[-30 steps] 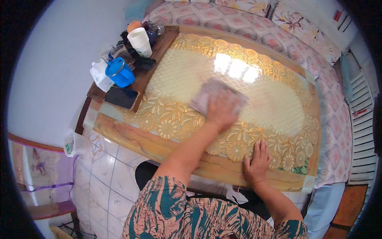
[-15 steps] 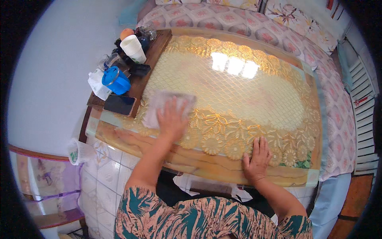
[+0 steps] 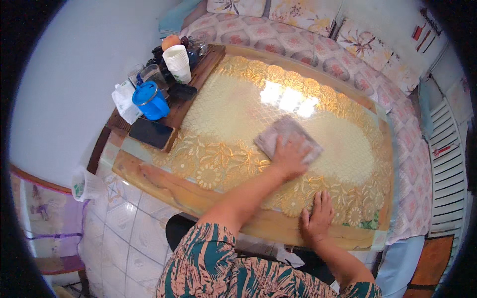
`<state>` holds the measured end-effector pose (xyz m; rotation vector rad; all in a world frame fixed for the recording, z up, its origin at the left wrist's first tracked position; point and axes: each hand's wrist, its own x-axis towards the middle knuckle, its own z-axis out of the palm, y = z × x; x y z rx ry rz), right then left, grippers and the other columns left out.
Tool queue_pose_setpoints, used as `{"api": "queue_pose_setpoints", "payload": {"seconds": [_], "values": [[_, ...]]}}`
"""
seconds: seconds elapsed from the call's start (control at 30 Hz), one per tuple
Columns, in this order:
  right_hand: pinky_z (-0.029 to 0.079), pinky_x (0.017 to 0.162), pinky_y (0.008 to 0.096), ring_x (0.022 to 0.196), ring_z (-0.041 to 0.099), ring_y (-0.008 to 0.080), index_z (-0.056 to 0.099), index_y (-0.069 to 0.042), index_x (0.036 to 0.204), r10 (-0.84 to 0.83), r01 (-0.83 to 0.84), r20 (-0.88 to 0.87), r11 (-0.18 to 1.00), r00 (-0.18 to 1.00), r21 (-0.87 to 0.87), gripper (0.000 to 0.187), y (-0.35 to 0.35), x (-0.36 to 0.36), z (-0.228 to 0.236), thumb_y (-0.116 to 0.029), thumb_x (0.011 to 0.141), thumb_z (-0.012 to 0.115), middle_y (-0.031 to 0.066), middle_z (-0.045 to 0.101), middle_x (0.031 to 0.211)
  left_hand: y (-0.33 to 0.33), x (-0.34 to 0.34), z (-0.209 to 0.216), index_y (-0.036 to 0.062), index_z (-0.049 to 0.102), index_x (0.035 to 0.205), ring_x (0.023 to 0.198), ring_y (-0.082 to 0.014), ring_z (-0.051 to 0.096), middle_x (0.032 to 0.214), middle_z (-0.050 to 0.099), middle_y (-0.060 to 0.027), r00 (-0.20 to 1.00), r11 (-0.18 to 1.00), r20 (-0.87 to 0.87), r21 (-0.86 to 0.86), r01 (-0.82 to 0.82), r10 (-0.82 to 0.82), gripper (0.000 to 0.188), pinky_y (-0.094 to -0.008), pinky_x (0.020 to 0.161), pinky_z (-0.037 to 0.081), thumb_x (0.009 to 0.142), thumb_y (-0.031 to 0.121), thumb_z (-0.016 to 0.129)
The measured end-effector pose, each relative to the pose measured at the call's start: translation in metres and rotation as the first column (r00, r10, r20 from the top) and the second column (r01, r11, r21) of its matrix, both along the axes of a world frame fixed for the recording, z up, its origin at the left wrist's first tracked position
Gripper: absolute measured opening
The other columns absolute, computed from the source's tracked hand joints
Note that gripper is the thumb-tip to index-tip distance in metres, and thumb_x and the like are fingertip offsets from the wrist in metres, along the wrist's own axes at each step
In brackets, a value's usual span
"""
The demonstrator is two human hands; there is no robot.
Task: The person wipes a glass-topped table using a cloth, moving around a cup and a tissue box on the surface.
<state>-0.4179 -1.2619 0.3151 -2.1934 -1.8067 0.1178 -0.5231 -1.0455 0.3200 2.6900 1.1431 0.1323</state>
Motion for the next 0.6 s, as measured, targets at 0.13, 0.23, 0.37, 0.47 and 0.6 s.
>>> {"api": "queue_pose_setpoints", "payload": {"seconds": [0.13,0.23,0.37,0.47,0.6], "values": [[0.021,0.107,0.0511,0.136,0.027,0.041,0.034,-0.001,0.14,-0.011,0.012,0.02,0.999,1.0,-0.04,0.071,-0.001,0.001,0.002,-0.034,0.082,0.057,0.0244,0.029,0.147,0.085,-0.027,0.006,0.0271,0.031,0.146,0.144,-0.0282,0.012,0.156,0.019,-0.0056,0.973,0.973,-0.006,0.01,-0.229,0.229,0.065,-0.0614,0.11,0.002,0.087,0.052,0.044],[0.02,0.107,0.0509,0.136,0.026,0.0401,0.033,-0.001,0.14,-0.022,0.023,0.017,0.998,1.0,-0.055,0.071,-0.001,0.002,0.004,-0.034,0.082,0.057,0.0239,0.028,0.148,0.131,-0.074,0.014,0.0293,0.035,0.144,0.144,-0.0279,0.013,0.155,0.02,-0.0062,0.883,0.88,0.032,0.071,-0.47,0.469,0.064,-0.061,0.11,0.006,0.085,0.053,0.048],[0.019,0.107,0.0512,0.137,0.025,0.0393,0.033,-0.002,0.141,-0.015,0.015,-0.006,0.998,1.0,-0.053,0.069,-0.001,-0.001,0.005,-0.032,0.083,0.056,0.0232,0.027,0.149,0.15,-0.152,0.019,0.0323,0.029,0.146,0.144,-0.0306,0.008,0.156,0.015,-0.0083,0.712,0.721,-0.115,0.134,-0.68,0.693,0.067,-0.0593,0.111,0.005,0.085,0.053,0.048],[0.019,0.107,0.0517,0.138,0.024,0.0391,0.033,-0.002,0.141,-0.024,0.022,-0.036,0.999,0.999,-0.049,0.069,-0.002,-0.002,0.002,-0.031,0.083,0.056,0.0228,0.026,0.149,0.139,-0.169,0.009,0.0324,0.027,0.147,0.144,-0.0323,0.009,0.157,0.014,-0.01,0.752,0.761,-0.127,0.16,-0.628,0.647,0.067,-0.0595,0.111,0.006,0.086,0.053,0.047],[0.019,0.108,0.0516,0.138,0.025,0.0389,0.032,-0.002,0.141,-0.024,0.024,-0.01,1.0,1.0,-0.017,0.069,-0.001,-0.003,0.002,-0.03,0.083,0.056,0.0226,0.026,0.149,0.089,-0.18,0.01,0.0305,0.031,0.146,0.143,-0.0332,0.014,0.156,0.015,-0.011,0.834,0.851,-0.181,0.192,-0.489,0.52,0.063,-0.0603,0.11,0.009,0.088,0.049,0.047]]}}
